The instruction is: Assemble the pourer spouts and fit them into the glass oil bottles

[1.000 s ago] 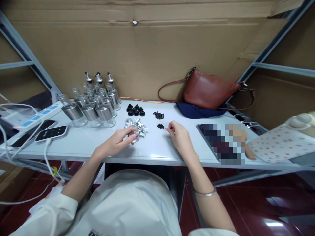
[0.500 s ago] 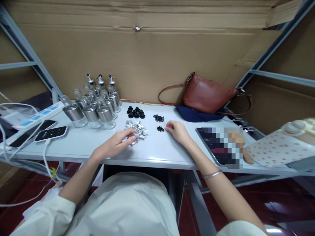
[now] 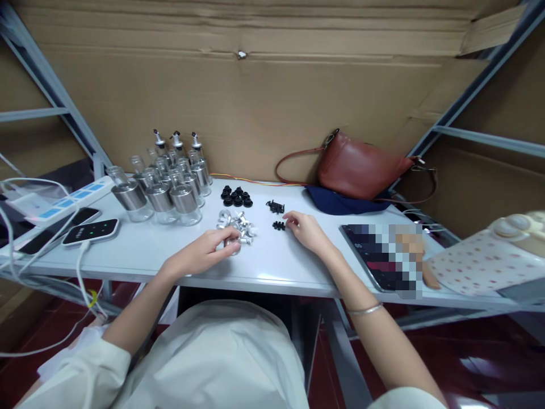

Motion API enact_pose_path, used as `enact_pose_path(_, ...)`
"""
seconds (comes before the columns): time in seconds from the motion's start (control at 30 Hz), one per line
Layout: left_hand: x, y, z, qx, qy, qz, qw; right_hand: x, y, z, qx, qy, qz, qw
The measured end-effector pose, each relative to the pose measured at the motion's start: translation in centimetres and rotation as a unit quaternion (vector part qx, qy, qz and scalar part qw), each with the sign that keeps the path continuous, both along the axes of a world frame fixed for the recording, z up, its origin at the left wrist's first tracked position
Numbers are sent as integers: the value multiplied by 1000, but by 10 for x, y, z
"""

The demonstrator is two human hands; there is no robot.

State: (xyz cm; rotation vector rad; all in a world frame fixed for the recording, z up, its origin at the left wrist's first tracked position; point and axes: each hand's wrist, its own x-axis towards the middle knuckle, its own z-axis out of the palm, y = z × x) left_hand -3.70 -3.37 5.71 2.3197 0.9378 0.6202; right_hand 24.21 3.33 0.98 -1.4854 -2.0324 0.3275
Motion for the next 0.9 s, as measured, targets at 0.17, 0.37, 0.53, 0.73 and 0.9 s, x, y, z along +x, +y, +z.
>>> enact_pose_path(0.17, 6, 0, -11, -34, -22, 18, 999, -34, -64, 26, 57, 149, -26, 987)
enact_pose_path(0.37, 22, -5, -27, -41, -93, 15, 995, -76, -117, 35, -8, 165, 93, 982)
enact_pose_path(0.53, 27, -4, -32, -30, -127, 25, 991, -73, -104, 22, -55, 241, 76, 966)
enact_pose_path(0.73, 24, -1, -29, 62, -136, -28, 988, -69, -97, 21, -82, 327, 32, 941)
enact_pose_path(0.9, 20, 5, -31, 139, -125, -12, 982, -69, -98, 22, -102, 325, 58, 938)
